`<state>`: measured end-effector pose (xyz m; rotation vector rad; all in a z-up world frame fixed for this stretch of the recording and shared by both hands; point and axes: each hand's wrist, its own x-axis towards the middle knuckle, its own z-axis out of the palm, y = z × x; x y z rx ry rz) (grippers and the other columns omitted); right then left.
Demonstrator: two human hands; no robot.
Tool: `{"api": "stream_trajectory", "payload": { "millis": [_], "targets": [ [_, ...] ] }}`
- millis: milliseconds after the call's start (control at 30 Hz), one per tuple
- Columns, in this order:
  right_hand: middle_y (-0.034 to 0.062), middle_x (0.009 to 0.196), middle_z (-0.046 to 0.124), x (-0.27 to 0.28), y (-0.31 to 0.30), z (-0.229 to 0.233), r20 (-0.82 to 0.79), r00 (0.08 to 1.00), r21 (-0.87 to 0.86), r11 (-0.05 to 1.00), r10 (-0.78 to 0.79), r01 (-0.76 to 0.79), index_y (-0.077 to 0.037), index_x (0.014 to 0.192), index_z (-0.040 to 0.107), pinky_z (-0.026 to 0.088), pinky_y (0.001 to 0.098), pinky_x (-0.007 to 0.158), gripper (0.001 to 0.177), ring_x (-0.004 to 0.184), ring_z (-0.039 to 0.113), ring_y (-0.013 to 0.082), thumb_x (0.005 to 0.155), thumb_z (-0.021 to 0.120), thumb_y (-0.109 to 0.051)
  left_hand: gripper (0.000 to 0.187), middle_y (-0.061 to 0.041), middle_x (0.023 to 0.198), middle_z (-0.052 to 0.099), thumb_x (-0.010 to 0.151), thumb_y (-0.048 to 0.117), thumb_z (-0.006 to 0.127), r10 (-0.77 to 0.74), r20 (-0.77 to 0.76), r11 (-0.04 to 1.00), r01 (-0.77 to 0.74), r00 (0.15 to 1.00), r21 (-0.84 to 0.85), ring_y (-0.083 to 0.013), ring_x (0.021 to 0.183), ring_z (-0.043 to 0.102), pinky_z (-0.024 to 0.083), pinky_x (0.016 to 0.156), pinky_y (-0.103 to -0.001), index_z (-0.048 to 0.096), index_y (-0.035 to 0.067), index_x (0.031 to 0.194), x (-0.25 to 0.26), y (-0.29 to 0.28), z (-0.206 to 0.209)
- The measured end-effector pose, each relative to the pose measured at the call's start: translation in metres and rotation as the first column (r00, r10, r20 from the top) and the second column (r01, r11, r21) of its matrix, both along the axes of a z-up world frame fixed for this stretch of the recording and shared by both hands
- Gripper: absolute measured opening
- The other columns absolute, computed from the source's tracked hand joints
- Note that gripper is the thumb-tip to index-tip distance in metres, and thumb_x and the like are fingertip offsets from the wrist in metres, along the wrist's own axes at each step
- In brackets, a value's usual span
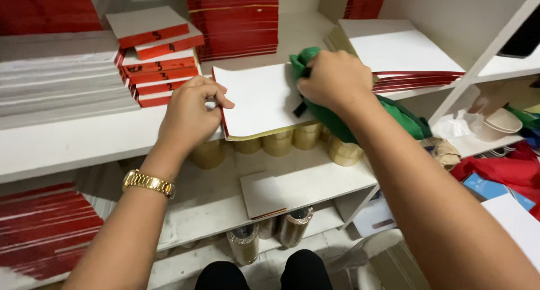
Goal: The person wipes down the covers of several notebooks with a green cloth while they are stacked on a white shelf.
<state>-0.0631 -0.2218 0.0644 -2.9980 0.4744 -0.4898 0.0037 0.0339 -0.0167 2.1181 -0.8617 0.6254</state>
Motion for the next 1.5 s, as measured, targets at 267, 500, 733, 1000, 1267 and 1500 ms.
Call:
{"api": "stream_trajectory", "payload": {
  "millis": [267, 500, 733, 1000, 1267, 1500],
  "targets": [
    [0.0171, 0.093, 0.076, -0.004, 0.092, -0.010, -0.020, 0.970, -0.014, 0.970, 0.242, -0.242, -0.012, 0.099, 0.082, 0.059, 0.0597, 0.081, 0.041, 0.100, 0.074, 0.0415, 0.078, 0.065, -0.042, 0.021, -0.007, 0.097, 0.072, 0.069, -0.004, 0.074, 0.027, 0.022, 0.999, -0.027, 0.999, 0.018, -0.0332, 0.100, 0.071, 0.055, 0.088, -0.044, 0.075, 0.016, 0.076, -0.002, 0.001, 0.003],
    [0.0228, 0.113, 0.075, -0.041, 0.059, 0.016, -0.111, 0.975, 0.187, 0.967, 0.195, -0.172, -0.015, 0.113, 0.079, 0.054, 0.0616, 0.095, 0.046, 0.116, 0.067, 0.0469, 0.081, 0.062, -0.043, 0.021, -0.008, 0.097, 0.073, 0.069, -0.005, 0.072, 0.002, -0.034, 1.000, -0.002, 0.999, -0.015, -0.0335, 0.100, 0.071, 0.055, 0.091, -0.044, 0.074, 0.015, 0.074, -0.005, 0.001, 0.002],
    [0.0174, 0.112, 0.077, -0.015, 0.027, 0.023, -0.161, 0.986, 0.027, 0.999, -0.038, 0.043, -0.013, 0.113, 0.080, 0.055, 0.0585, 0.093, 0.046, 0.113, 0.071, 0.0400, 0.081, 0.065, -0.043, 0.019, 0.000, 0.099, 0.074, 0.072, 0.002, 0.073, 0.113, -0.086, 0.993, -0.111, 0.990, 0.034, -0.0277, 0.098, 0.072, 0.056, 0.088, -0.043, 0.076, 0.021, 0.073, -0.010, -0.002, 0.009],
    [0.0173, 0.105, 0.077, 0.040, 0.104, 0.009, -0.047, 0.968, 0.178, 0.956, 0.246, -0.234, -0.012, 0.112, 0.079, 0.058, 0.0556, 0.087, 0.047, 0.105, 0.073, 0.0411, 0.078, 0.064, -0.042, 0.017, 0.005, 0.091, 0.072, 0.070, 0.008, 0.074, 0.185, -0.077, 0.980, -0.178, 0.980, 0.085, -0.0223, 0.094, 0.072, 0.058, 0.081, -0.038, 0.076, 0.025, 0.073, -0.002, -0.003, 0.002],
    [0.0210, 0.107, 0.077, 0.036, 0.011, 0.011, -0.055, 0.998, 0.102, 0.995, -0.010, 0.015, -0.008, 0.113, 0.078, 0.057, 0.0582, 0.087, 0.045, 0.108, 0.072, 0.0423, 0.082, 0.067, -0.038, 0.023, -0.006, 0.096, 0.077, 0.070, -0.003, 0.068, 0.058, -0.135, 0.997, -0.064, 0.989, -0.036, -0.0297, 0.092, 0.073, 0.058, 0.081, -0.035, 0.079, 0.017, 0.072, -0.008, -0.002, 0.014],
    [0.0195, 0.100, 0.077, -0.006, 0.084, -0.002, -0.051, 0.979, 0.152, 0.970, 0.199, -0.189, -0.008, 0.102, 0.080, 0.058, 0.0591, 0.085, 0.043, 0.107, 0.073, 0.0420, 0.080, 0.068, -0.043, 0.022, -0.007, 0.093, 0.076, 0.070, 0.001, 0.069, 0.100, -0.061, 0.995, -0.100, 0.993, -0.009, -0.0321, 0.093, 0.073, 0.058, 0.081, -0.039, 0.079, 0.020, 0.073, -0.005, -0.005, 0.010]
  ]
}}
